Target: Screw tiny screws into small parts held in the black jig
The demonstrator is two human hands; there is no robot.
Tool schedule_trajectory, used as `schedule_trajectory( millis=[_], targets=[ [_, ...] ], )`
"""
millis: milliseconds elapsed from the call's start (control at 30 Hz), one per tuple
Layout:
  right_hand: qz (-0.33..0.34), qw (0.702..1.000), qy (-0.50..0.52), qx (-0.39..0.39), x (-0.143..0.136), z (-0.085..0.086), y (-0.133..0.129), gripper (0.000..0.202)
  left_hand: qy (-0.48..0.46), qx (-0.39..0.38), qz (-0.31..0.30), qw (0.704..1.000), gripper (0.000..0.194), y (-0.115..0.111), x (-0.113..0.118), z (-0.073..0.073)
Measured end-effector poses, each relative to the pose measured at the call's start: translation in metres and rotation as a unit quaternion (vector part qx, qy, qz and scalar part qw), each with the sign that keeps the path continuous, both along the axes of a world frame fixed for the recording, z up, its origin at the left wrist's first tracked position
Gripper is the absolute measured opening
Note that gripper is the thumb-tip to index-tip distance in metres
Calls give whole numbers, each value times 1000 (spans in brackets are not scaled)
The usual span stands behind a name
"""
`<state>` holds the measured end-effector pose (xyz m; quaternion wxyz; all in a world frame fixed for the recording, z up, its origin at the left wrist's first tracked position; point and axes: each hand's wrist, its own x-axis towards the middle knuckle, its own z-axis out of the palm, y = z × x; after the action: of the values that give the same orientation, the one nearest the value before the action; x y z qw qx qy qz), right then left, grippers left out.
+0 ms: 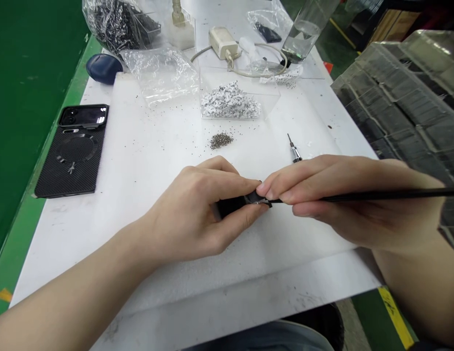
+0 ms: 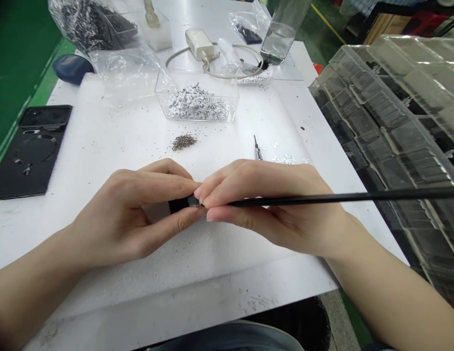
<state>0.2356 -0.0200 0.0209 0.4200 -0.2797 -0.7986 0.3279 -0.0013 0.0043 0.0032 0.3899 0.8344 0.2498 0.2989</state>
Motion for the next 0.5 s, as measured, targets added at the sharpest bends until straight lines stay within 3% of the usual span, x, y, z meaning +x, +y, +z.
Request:
schedule_trajectory(
  millis=[200, 500],
  targets=[
    [6, 1000, -9, -4, 2, -1, 2, 26, 7, -7, -1, 1000, 15, 1, -1, 1],
    [32, 990, 126, -46, 3, -28, 8, 20, 4, -20, 5, 1000, 14, 1, -2, 0]
  ],
)
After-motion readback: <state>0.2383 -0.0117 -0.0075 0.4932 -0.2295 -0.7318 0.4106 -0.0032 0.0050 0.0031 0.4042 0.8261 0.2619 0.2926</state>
